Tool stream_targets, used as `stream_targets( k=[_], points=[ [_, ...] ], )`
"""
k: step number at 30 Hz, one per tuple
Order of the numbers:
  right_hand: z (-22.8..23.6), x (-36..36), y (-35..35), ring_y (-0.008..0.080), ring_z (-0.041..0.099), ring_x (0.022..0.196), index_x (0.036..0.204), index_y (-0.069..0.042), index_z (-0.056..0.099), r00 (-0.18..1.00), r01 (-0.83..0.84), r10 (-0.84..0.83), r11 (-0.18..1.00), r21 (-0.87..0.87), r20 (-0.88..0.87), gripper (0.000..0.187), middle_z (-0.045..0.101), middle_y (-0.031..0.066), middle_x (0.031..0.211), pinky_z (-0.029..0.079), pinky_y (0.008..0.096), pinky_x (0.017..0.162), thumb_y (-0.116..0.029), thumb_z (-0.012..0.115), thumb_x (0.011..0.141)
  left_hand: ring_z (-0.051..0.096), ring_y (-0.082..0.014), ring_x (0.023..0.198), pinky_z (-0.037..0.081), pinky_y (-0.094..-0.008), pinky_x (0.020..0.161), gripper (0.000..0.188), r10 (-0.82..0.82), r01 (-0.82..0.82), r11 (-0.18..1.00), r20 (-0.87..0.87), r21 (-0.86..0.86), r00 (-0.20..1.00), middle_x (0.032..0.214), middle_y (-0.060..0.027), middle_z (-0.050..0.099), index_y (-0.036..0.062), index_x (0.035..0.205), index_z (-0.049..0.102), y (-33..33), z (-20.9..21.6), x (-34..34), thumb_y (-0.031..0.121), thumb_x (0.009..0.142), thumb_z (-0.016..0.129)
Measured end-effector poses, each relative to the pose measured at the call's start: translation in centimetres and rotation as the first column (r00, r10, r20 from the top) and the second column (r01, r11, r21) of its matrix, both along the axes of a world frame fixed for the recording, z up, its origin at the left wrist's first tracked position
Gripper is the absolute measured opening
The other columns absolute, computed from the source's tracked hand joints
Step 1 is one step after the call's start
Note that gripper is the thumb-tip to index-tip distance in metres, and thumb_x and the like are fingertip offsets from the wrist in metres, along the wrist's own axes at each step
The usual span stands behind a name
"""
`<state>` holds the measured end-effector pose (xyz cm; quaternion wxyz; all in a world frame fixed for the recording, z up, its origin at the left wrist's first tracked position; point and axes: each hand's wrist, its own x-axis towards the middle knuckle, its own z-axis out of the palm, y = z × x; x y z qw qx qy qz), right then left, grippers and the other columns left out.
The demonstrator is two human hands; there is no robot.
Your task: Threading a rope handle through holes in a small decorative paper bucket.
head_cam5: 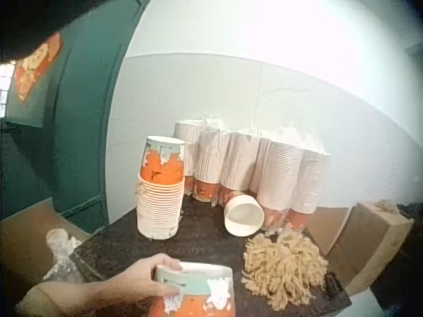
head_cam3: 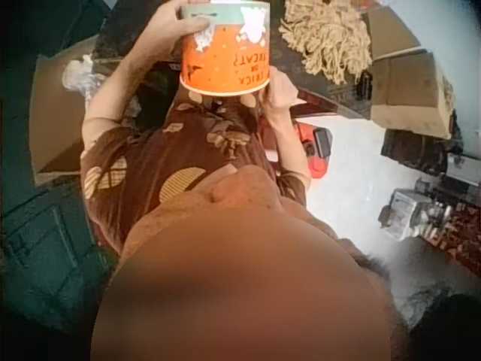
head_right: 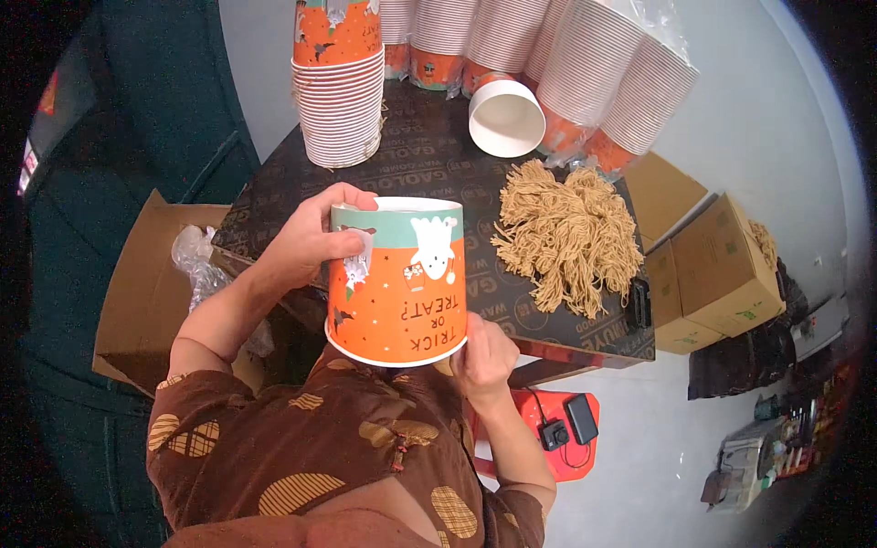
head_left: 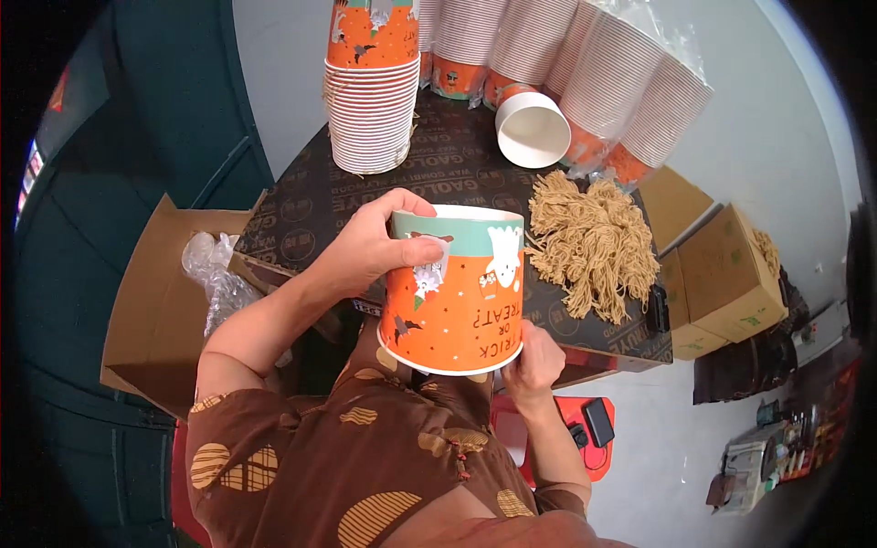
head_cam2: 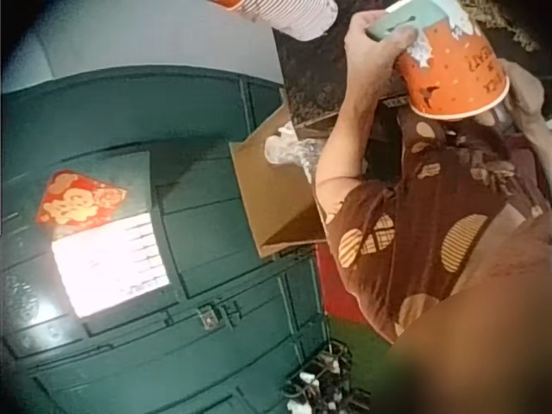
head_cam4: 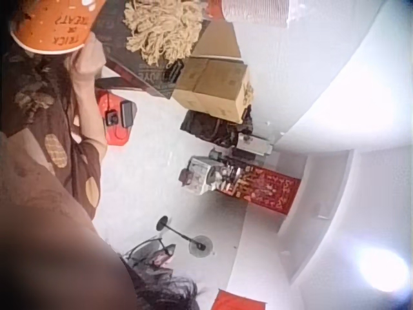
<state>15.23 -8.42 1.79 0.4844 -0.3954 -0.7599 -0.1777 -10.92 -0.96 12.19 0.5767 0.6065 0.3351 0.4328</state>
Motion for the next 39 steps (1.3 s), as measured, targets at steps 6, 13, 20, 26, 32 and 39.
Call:
stream_targets(
  k=[6, 13, 20, 26, 32, 39],
  points=[
    [0.9, -1.1, -0.1, 0.0294, 0.061, 0.063, 0.106, 0.007, 0.058, 0.992, -0.130, 0.130, 0.990, -0.061, 0.003, 0.037, 0.061, 0.0154, 0.080, 0.049, 0.0364, 0.055, 0.008, 0.065, 0.069, 0.059, -0.0158, 0.099, 0.047, -0.0301, 0.089, 0.056, 0.055, -0.056, 0.998, 0.050, 0.021, 0.997, 0.111, -0.0098, 0.058, 0.0042, 0.119, 0.049, -1.0, 1.1, -1.3, 0.016, 0.069, 0.070],
    [1.6, -0.1, 0.4, 0.0359, 0.065, 0.083, 0.114, 0.008, 0.056, 0.981, -0.189, 0.179, 0.960, -0.207, -0.067, 0.041, 0.065, 0.0213, 0.098, 0.054, 0.0392, 0.071, 0.001, 0.067, 0.074, 0.060, -0.0153, 0.097, 0.051, -0.0299, 0.085, 0.055, 0.204, -0.266, 0.948, 0.306, 0.176, 0.930, 0.109, -0.0077, 0.059, 0.0026, 0.122, 0.051, -0.7, 1.7, -8.0, 0.022, 0.075, 0.073],
    [-1.9, 6.3, 3.5, 0.0321, 0.063, 0.069, 0.101, 0.001, 0.064, 0.969, 0.138, -0.191, 0.945, -0.298, -0.154, 0.014, 0.063, 0.0161, 0.081, 0.051, 0.0393, 0.064, -0.004, 0.058, 0.089, 0.060, -0.0193, 0.096, 0.049, -0.0299, 0.085, 0.074, 0.783, -0.858, 0.223, 0.440, 0.462, 0.440, 0.108, -0.0160, 0.059, -0.0074, 0.122, 0.048, 3.5, 10.1, -17.2, 0.033, 0.073, 0.084],
    [-3.2, 7.8, 4.8, 0.0248, 0.065, 0.066, 0.092, 0.001, 0.067, 0.924, 0.033, -0.222, 0.856, -0.515, -0.310, 0.017, 0.067, 0.0142, 0.074, 0.050, 0.0346, 0.062, -0.011, 0.056, 0.094, 0.053, -0.0465, 0.107, 0.055, -0.0489, 0.088, 0.093, 0.909, -0.832, -0.142, 0.404, 0.537, 0.106, 0.121, -0.0372, 0.040, -0.0179, 0.128, 0.031, 10.0, 18.6, -16.3, 0.022, 0.066, 0.088],
    [-3.4, 7.3, 4.7, 0.0262, 0.064, 0.062, 0.089, 0.000, 0.067, 0.945, 0.024, -0.159, 0.906, -0.423, -0.287, 0.012, 0.064, 0.0144, 0.072, 0.049, 0.0355, 0.058, -0.009, 0.059, 0.092, 0.054, -0.0397, 0.118, 0.046, -0.0451, 0.099, 0.096, 0.941, -0.752, -0.311, 0.301, 0.582, -0.156, 0.127, -0.0297, 0.052, -0.0093, 0.130, 0.044, 18.4, 22.1, -16.2, 0.045, 0.062, 0.085],
    [-3.4, 6.8, 4.4, 0.0294, 0.063, 0.065, 0.089, 0.000, 0.067, 0.940, 0.029, -0.177, 0.894, -0.448, -0.291, 0.010, 0.064, 0.0151, 0.074, 0.049, 0.0369, 0.060, -0.008, 0.060, 0.090, 0.056, -0.0413, 0.115, 0.047, -0.0443, 0.098, 0.091, 0.989, -0.820, 0.046, 0.088, 0.571, 0.117, 0.123, -0.0324, 0.055, -0.0120, 0.124, 0.045, 18.7, 24.4, -10.0, 0.040, 0.061, 0.085]
  ],
)
